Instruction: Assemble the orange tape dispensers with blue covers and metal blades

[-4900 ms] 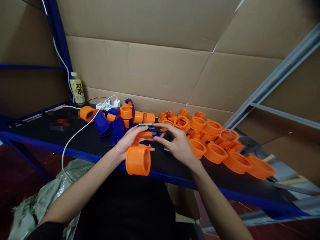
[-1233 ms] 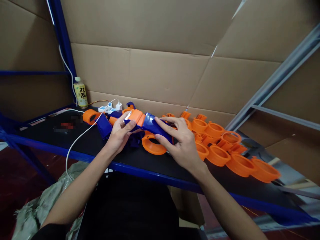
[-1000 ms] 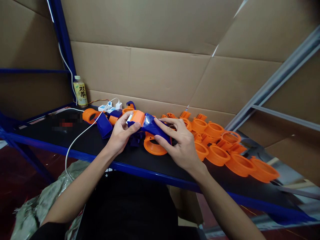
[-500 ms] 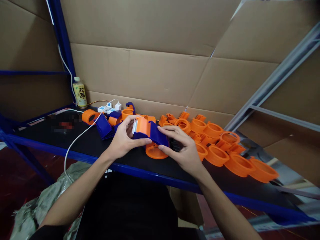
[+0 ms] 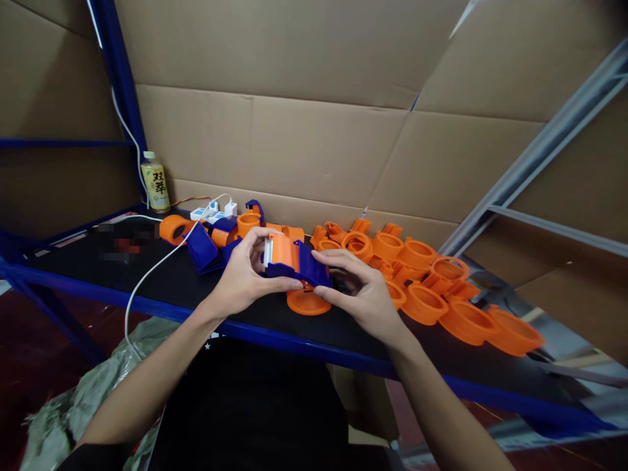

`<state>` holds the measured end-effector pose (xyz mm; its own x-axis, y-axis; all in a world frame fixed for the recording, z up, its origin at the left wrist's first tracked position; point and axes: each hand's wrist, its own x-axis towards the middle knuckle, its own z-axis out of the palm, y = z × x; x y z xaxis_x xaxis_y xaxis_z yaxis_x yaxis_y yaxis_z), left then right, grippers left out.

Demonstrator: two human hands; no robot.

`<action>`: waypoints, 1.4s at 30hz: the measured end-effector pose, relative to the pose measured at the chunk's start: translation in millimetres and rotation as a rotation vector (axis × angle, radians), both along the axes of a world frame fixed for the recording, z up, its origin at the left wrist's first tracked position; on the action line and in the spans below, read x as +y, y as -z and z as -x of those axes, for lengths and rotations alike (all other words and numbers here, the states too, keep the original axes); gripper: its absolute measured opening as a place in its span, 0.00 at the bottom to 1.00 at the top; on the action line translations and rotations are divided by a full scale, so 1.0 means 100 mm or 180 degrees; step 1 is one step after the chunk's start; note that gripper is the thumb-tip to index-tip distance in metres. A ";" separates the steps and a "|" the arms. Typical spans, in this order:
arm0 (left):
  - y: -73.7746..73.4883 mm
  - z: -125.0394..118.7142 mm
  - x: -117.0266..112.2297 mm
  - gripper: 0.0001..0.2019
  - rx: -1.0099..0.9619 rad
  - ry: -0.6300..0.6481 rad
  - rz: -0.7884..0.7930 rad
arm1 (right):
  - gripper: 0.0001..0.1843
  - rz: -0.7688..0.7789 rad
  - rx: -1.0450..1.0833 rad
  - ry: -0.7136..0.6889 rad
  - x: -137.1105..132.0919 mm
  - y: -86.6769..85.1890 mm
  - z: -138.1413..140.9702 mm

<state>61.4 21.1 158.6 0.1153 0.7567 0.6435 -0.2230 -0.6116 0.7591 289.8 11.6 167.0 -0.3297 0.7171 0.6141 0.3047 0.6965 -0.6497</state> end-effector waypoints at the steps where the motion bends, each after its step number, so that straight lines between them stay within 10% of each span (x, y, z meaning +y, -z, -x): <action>1: 0.00 0.01 0.00 0.32 -0.0018 -0.0007 -0.0009 | 0.23 0.0036 0.0016 -0.0030 0.01 -0.01 0.00; 26: -0.02 0.04 -0.02 0.33 0.0326 -0.0349 -0.0393 | 0.25 0.0216 0.0097 -0.0276 0.01 -0.11 0.00; 42: -0.03 0.16 -0.04 0.37 0.0696 0.0527 -0.1061 | 0.16 0.1089 0.0895 -0.0510 -0.09 -0.11 0.13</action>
